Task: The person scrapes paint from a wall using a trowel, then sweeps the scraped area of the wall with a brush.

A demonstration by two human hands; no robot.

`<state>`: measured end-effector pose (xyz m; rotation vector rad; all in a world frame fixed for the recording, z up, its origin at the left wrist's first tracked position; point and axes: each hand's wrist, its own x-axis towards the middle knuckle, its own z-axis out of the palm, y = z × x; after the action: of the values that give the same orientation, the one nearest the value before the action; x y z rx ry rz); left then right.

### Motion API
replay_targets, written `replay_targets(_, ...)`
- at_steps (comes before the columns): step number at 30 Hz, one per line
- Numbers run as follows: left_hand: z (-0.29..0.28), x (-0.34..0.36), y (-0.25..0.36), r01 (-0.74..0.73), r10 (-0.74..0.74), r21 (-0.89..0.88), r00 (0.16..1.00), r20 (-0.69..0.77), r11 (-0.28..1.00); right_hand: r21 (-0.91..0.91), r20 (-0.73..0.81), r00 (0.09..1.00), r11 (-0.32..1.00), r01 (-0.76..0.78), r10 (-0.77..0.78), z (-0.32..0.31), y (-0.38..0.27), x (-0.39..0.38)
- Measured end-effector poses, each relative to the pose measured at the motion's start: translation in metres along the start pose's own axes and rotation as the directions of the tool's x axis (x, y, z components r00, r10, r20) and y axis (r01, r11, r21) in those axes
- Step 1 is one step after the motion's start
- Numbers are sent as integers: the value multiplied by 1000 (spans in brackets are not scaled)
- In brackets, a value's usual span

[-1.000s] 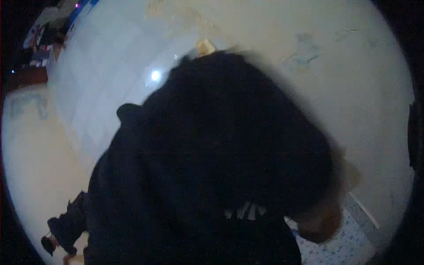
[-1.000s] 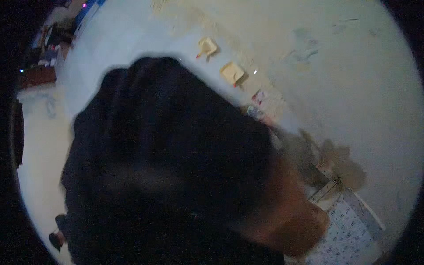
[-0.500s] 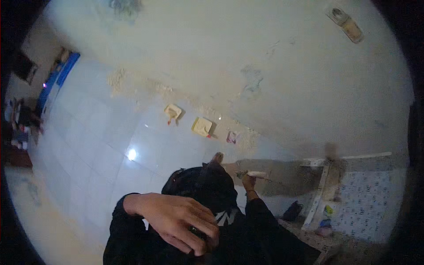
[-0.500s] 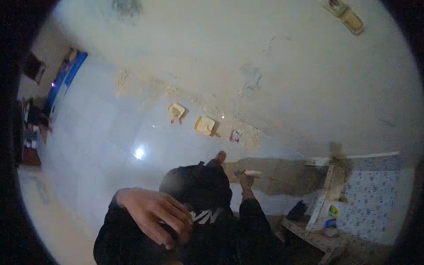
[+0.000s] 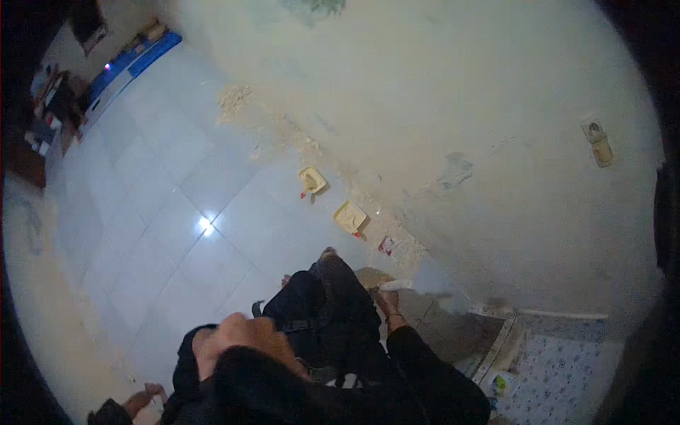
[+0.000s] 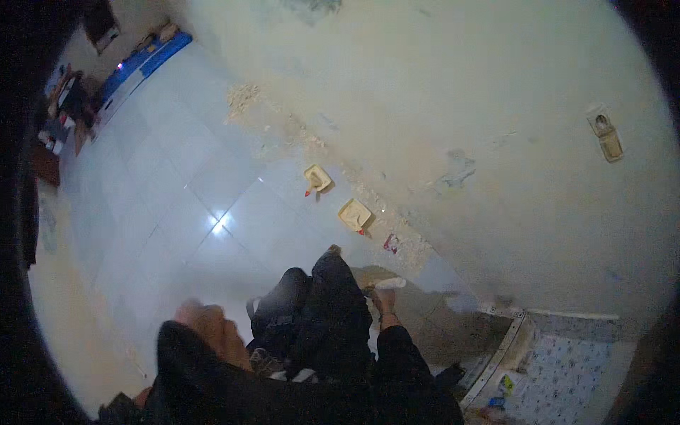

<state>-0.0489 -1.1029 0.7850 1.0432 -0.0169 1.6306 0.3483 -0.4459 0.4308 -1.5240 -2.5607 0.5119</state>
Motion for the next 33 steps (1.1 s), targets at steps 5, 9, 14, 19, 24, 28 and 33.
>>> replay_targets(5, -91, 255, -68, 24, -19, -111, 999, 50, 994, -30, 265, 964, 999, 35, -26, -40, -52, 32)
replay_targets(9, -167, 466, -116, -14, 15, -250, 1000, 2, 968, -32, 356, 925, 991, -130, 132, -54, -99, 95)
replay_targets(14, -225, 459, -101, -118, 69, -357, 987, -147, 927, -57, 582, 807, 995, -82, 100, -14, -155, 152)
replay_targets(19, -265, 492, -93, -275, 204, -347, 952, -228, 897, -226, 544, 839, 967, 121, 22, -1, -78, 231)
replay_targets(24, -290, 483, -57, -370, 299, -84, 847, -439, 925, 57, 532, 824, 979, 195, -195, -17, -183, 260)
replay_targets(28, -253, 494, -37, -423, 420, 96, 795, -438, 901, 115, 643, 762, 993, 2, -76, -45, -206, 295)
replay_targets(33, -260, 523, -6, -447, 489, 229, 853, -181, 865, -37, 572, 820, 997, 63, -30, 6, -214, 300)
